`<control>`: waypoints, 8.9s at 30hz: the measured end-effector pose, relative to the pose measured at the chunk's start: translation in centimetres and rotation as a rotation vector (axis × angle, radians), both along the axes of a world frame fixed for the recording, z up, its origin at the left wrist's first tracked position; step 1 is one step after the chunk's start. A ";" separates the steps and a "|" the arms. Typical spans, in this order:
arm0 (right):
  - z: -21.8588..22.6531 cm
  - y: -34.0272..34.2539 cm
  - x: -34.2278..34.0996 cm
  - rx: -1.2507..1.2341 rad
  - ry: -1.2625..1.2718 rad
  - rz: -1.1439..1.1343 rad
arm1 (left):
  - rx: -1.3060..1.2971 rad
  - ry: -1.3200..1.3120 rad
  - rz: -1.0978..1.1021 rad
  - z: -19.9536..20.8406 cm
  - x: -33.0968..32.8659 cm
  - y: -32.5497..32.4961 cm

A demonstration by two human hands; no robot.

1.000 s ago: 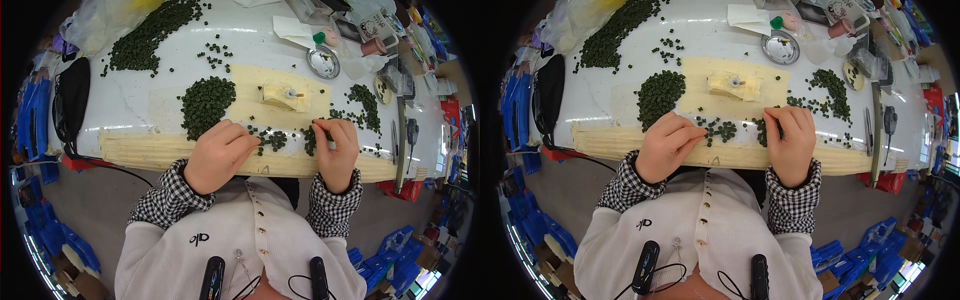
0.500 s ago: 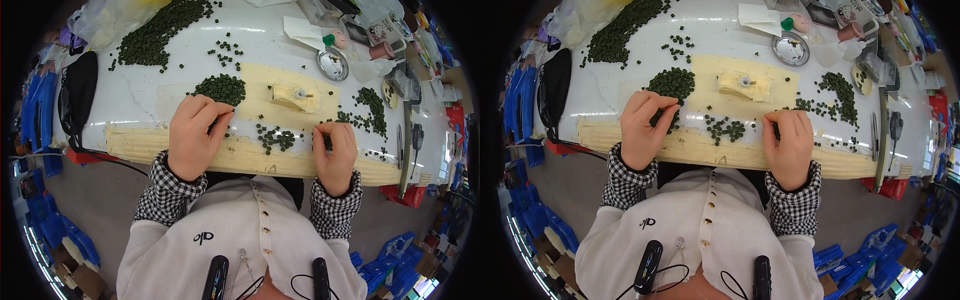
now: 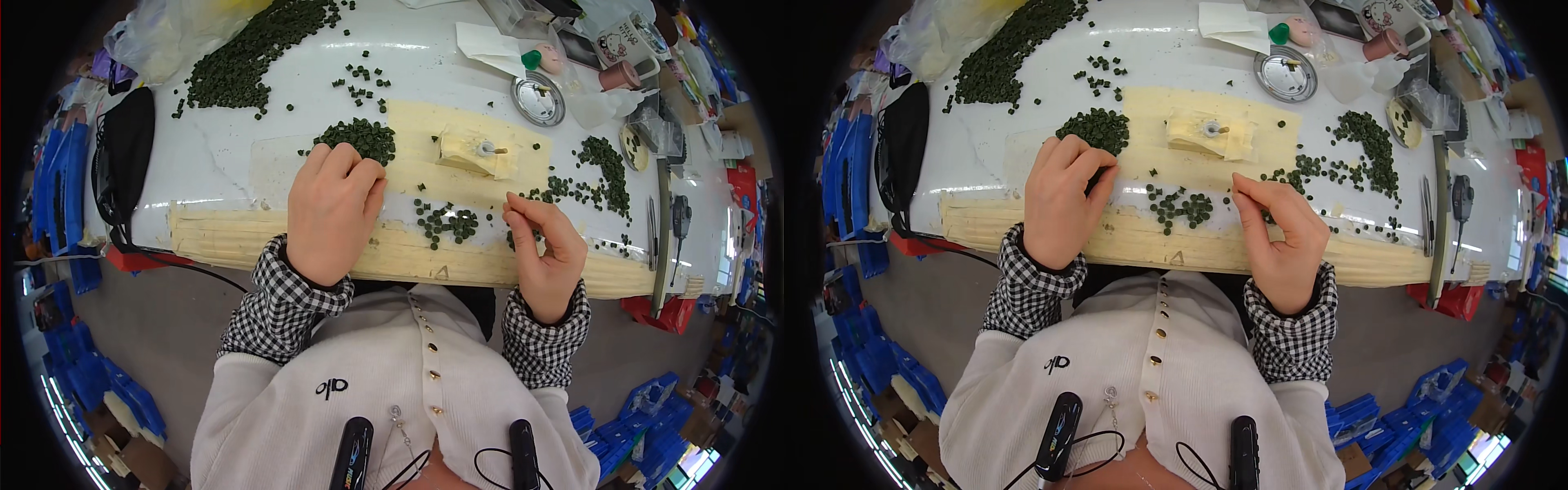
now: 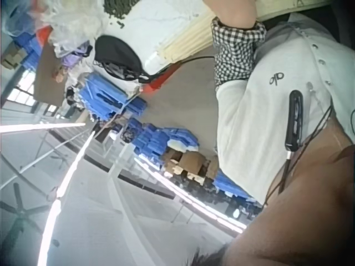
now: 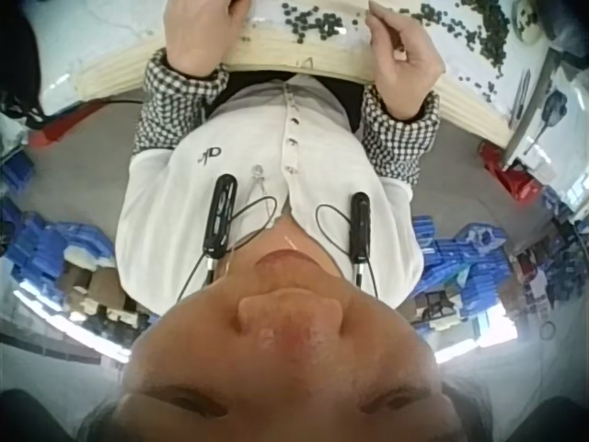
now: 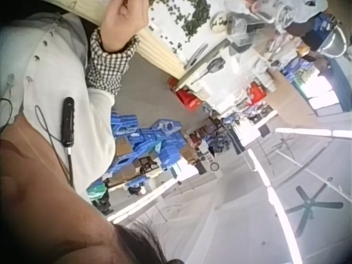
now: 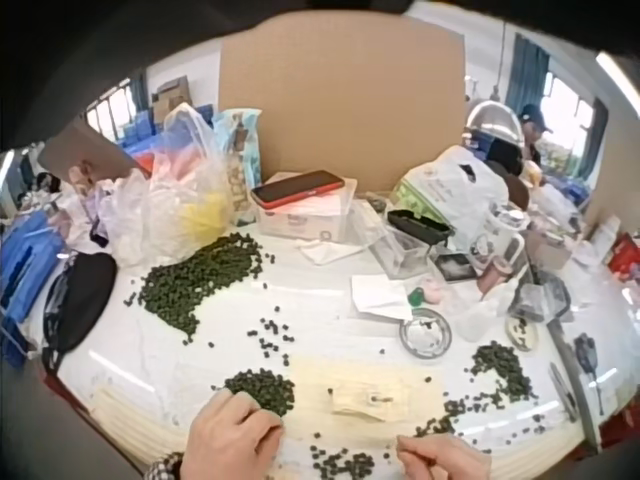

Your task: The person is manually assembling small green plastic leaf-shaped components with small black central connectors on a workbench.

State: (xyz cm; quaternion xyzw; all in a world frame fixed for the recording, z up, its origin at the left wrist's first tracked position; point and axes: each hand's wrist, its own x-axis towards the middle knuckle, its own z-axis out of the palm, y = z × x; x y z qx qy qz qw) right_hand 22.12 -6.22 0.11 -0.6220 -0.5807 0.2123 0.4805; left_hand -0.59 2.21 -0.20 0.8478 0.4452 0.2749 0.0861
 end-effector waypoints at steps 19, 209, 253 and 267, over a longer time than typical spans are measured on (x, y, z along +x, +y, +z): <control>-0.8 -0.4 -0.8 -0.238 1.134 0.324 | -0.884 -1.052 -0.185 1.8 -0.7 -1.5; 1.8 1.2 -4.3 0.201 -0.013 0.204 | -0.756 -1.044 -0.329 0.3 0.8 -2.7; 0.7 0.7 -4.5 0.349 0.041 0.235 | -0.725 -1.085 -0.328 0.8 1.1 -3.7; 0.9 0.8 -4.6 0.344 0.034 0.237 | -0.661 -1.048 -0.328 0.5 1.0 -3.6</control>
